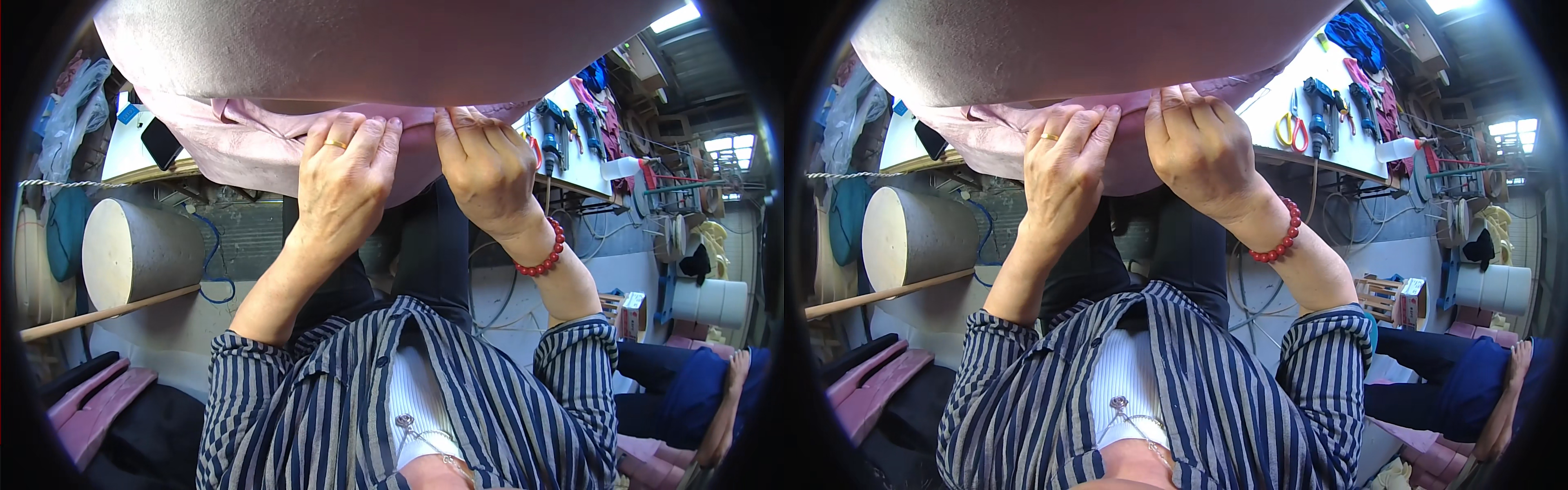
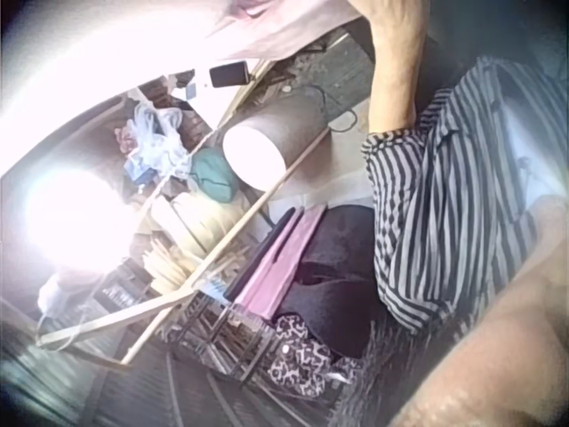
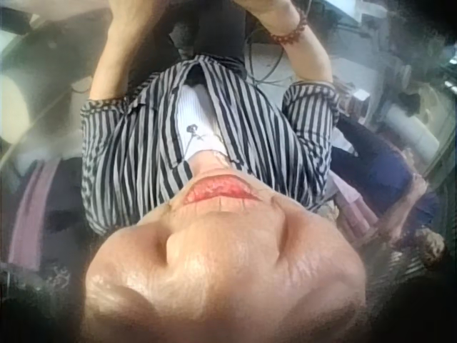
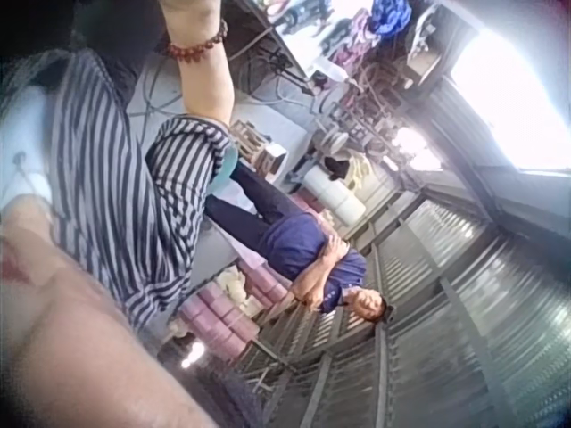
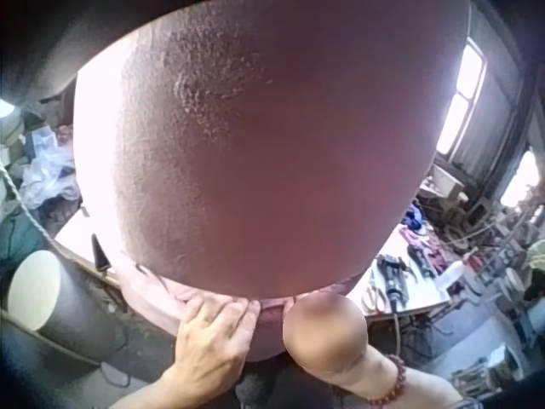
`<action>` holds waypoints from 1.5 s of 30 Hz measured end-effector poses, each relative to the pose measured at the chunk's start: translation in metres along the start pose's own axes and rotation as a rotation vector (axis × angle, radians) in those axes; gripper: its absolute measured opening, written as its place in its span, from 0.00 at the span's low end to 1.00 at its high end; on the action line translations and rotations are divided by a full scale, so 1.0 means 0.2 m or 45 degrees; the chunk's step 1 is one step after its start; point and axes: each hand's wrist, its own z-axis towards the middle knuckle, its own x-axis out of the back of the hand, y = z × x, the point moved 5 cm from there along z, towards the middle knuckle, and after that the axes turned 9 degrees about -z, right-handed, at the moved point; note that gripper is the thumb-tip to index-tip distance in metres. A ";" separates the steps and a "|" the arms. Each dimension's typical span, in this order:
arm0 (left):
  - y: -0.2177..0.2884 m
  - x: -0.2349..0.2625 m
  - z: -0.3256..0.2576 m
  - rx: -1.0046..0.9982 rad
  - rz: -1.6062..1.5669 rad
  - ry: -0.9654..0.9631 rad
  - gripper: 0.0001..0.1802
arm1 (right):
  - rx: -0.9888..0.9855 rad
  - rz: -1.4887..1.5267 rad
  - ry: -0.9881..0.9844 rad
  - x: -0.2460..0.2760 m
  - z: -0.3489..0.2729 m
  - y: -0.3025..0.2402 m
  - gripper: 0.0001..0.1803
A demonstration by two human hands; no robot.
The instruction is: Hand-sewing a fabric cover onto a piece of upholstered furniture.
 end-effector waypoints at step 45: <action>-0.05 -0.14 -0.03 0.229 -0.495 0.276 0.33 | 0.266 -0.173 -0.144 -0.03 0.00 0.04 0.14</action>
